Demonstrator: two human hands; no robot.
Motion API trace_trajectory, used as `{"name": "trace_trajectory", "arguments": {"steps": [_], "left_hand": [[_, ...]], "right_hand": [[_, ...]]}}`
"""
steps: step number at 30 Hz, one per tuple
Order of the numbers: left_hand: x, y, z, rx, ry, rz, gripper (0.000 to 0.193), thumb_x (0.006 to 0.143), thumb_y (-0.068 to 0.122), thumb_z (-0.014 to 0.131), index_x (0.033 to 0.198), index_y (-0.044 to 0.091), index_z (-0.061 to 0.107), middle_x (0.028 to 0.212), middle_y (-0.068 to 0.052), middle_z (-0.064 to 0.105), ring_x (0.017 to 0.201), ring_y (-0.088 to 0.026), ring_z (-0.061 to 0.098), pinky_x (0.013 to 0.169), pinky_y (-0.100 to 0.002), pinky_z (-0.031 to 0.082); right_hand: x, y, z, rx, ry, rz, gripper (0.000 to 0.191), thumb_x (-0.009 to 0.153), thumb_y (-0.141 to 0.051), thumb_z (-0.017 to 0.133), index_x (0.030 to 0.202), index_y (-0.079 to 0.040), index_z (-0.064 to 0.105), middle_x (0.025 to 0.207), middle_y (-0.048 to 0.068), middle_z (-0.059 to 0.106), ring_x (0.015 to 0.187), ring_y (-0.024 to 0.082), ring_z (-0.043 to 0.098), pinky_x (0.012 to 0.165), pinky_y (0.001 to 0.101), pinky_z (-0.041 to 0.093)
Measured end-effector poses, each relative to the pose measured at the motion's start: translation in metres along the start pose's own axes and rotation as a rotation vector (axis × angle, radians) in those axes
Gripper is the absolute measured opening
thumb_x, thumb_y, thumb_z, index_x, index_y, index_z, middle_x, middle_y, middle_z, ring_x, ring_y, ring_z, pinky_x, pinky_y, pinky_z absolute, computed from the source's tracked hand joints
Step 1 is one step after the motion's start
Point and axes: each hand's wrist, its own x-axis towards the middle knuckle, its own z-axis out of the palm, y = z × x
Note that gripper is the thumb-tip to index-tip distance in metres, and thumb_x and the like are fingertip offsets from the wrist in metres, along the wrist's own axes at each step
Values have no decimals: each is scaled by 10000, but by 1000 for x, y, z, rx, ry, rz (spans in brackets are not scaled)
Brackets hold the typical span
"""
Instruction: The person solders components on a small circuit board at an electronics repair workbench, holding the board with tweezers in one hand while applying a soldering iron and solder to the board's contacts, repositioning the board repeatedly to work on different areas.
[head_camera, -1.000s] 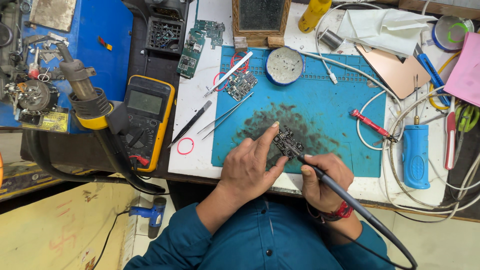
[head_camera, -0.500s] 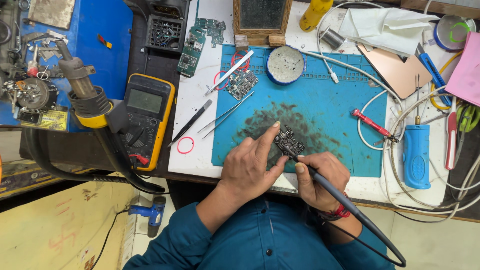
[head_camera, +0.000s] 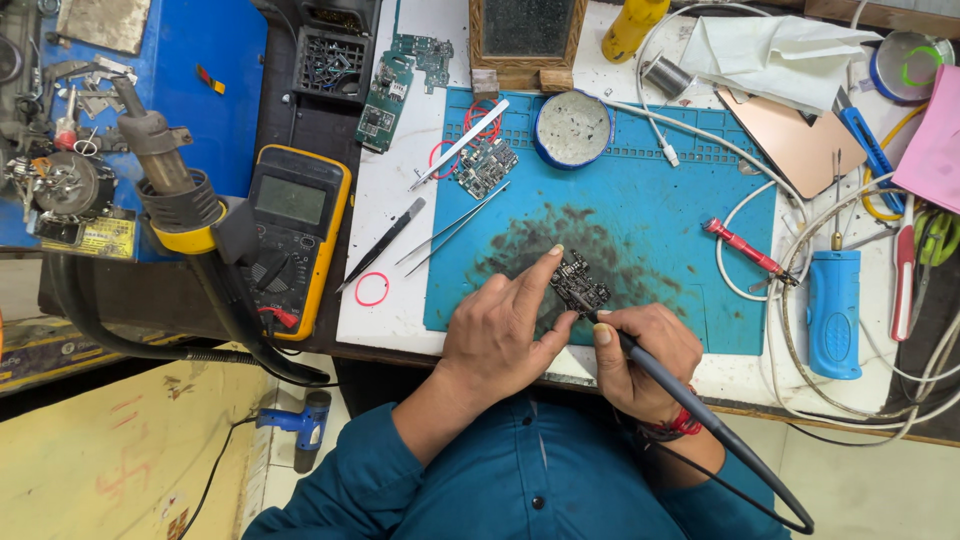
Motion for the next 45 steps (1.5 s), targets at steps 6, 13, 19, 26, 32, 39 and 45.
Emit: {"name": "trace_trajectory", "arguments": {"steps": [6,13,19,26,32,39,45], "left_hand": [[-1,1,1,6,-2,-10,768,842,285,817,1484,37,476,1243,-85,715,843,-222,628,767,-341,570],[-1,1,1,4,12,-11,755,843,283,815,1476,39,484,1247,-82,714,858,-224,636,775,-343,567],[-2,1,1,10,22,-7,744,849,279,816,1473,36,493,1249,-80,715,852,-228,631,778,-343,569],[-1,1,2,-1,19,-17,743,845,280,819,1470,42,495,1247,-75,719,852,-230,635,769,-351,567],[-1,1,2,-8,3,-28,738,848,284,812,1469,44,496,1237,-81,724,849,-232,643,761,-355,567],[0,4,-3,-11,-9,-28,729,859,288,800,1472,40,493,1240,-95,726,867,-266,651,765,-368,558],[-2,2,1,1,-5,-39,734,854,291,803,1472,51,489,1236,-79,732,875,-253,653,779,-369,565]], "right_hand": [[0,1,-1,8,-6,-12,113,935,-85,730,930,-13,643,833,113,700,673,258,653,633,342,497],[1,1,0,6,-7,-16,104,928,-82,732,931,-14,653,826,113,697,668,258,651,626,343,496],[1,0,-1,4,-17,-2,104,929,-83,733,934,-14,656,817,111,693,659,255,648,619,340,492],[2,-1,-2,1,-15,-8,98,929,-82,729,941,-13,661,812,112,691,659,255,649,618,339,493],[3,-3,-2,-4,-18,4,93,929,-81,729,942,-13,666,815,112,696,665,253,657,619,335,496],[4,-7,-4,-6,-25,6,76,942,-79,713,929,-23,662,819,111,697,677,261,658,625,344,494],[2,-3,-3,-3,-16,20,70,926,-76,719,927,-21,675,778,108,672,652,261,642,609,347,484]]}}
